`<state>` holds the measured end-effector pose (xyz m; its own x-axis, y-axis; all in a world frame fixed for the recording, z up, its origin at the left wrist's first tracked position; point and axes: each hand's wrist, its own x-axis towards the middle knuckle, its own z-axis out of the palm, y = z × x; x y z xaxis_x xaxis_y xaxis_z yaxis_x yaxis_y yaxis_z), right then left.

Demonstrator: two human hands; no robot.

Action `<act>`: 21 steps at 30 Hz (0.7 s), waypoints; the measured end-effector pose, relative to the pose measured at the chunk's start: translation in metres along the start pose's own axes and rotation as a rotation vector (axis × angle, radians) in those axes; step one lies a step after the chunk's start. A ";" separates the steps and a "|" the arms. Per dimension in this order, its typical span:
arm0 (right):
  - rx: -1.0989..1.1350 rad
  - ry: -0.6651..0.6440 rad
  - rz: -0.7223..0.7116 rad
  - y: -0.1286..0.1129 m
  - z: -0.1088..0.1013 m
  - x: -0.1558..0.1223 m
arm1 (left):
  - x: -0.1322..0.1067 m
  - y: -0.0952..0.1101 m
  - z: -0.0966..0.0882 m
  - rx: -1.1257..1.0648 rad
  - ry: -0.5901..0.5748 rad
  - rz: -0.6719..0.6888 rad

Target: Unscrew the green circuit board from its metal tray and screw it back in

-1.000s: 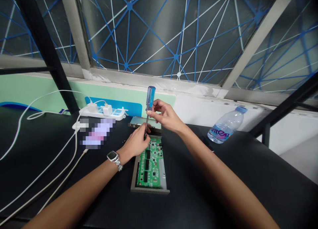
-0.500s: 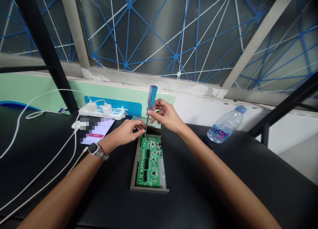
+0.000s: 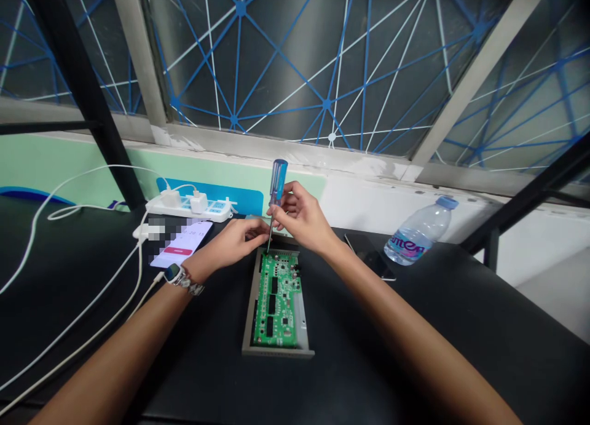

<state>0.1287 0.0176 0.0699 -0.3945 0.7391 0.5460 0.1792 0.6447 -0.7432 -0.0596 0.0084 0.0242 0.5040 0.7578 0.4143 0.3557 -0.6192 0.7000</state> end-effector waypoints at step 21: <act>0.378 0.092 0.142 -0.004 0.010 0.004 | -0.003 0.010 -0.027 0.023 -0.097 -0.177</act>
<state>0.1174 0.0166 0.0712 -0.3042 0.8409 0.4476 -0.1241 0.4309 -0.8938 -0.0786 0.0048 0.0456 0.5048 0.8328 0.2272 0.4631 -0.4834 0.7429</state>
